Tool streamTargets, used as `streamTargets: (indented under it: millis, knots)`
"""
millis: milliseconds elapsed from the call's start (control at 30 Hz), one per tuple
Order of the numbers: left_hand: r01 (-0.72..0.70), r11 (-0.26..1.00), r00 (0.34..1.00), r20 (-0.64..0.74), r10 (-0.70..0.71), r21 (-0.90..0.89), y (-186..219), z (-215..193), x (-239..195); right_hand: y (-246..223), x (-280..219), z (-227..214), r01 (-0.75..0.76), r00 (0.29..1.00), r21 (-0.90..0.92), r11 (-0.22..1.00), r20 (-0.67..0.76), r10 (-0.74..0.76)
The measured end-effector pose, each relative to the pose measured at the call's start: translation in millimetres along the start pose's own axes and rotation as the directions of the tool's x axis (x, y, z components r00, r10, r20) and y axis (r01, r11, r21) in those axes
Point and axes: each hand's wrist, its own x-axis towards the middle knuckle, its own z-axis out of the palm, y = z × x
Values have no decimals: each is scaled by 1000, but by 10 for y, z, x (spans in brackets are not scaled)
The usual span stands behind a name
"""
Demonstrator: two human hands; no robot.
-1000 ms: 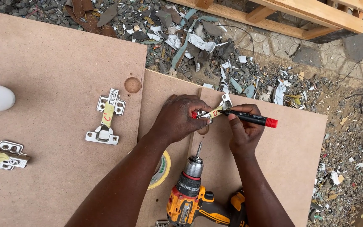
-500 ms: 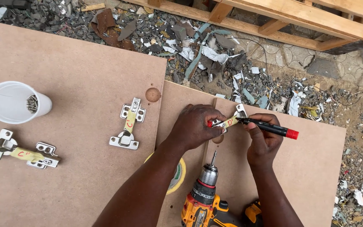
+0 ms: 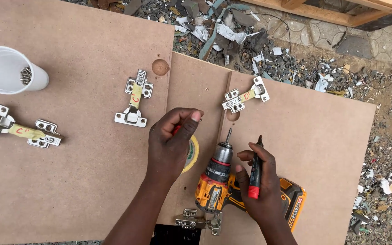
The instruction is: The person uses a cordless drill to screw hinges onto a particle board. They then apply masking tape to the hinges and mark them with a red marker. The person repeats this process for multiple hinges and also marks a small wooden block.
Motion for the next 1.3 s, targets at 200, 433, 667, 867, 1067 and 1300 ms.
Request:
streamTargets:
  millis: [200, 433, 667, 867, 1067, 1300]
  knots:
    - [32, 983, 999, -16, -29, 182, -202, -158, -668, 87, -413, -15, 3, 990, -162, 987, 141, 20]
    - [127, 991, 991, 34, -128, 37, -303, -246, -831, 81, -534, -43, 173, 976, -248, 953, 171, -133]
    - [-129, 863, 980, 194, 37, 488, -202, -385, -1172, 196, -654, -38, 149, 978, -182, 972, 171, -118]
    - [-442, 564, 800, 591, -103, 697, -542, -568, -1358, 166, -693, 15, 106, 993, -228, 968, 72, -92]
    - [-702, 270, 680, 733, -23, 659, -956, -591, -1439, -15, -689, 102, 114, 988, -223, 968, -74, -134]
    - [-700, 385, 698, 691, 189, 601, -747, -576, -1543, -391, -818, 110, 159, 960, -162, 974, -203, -191]
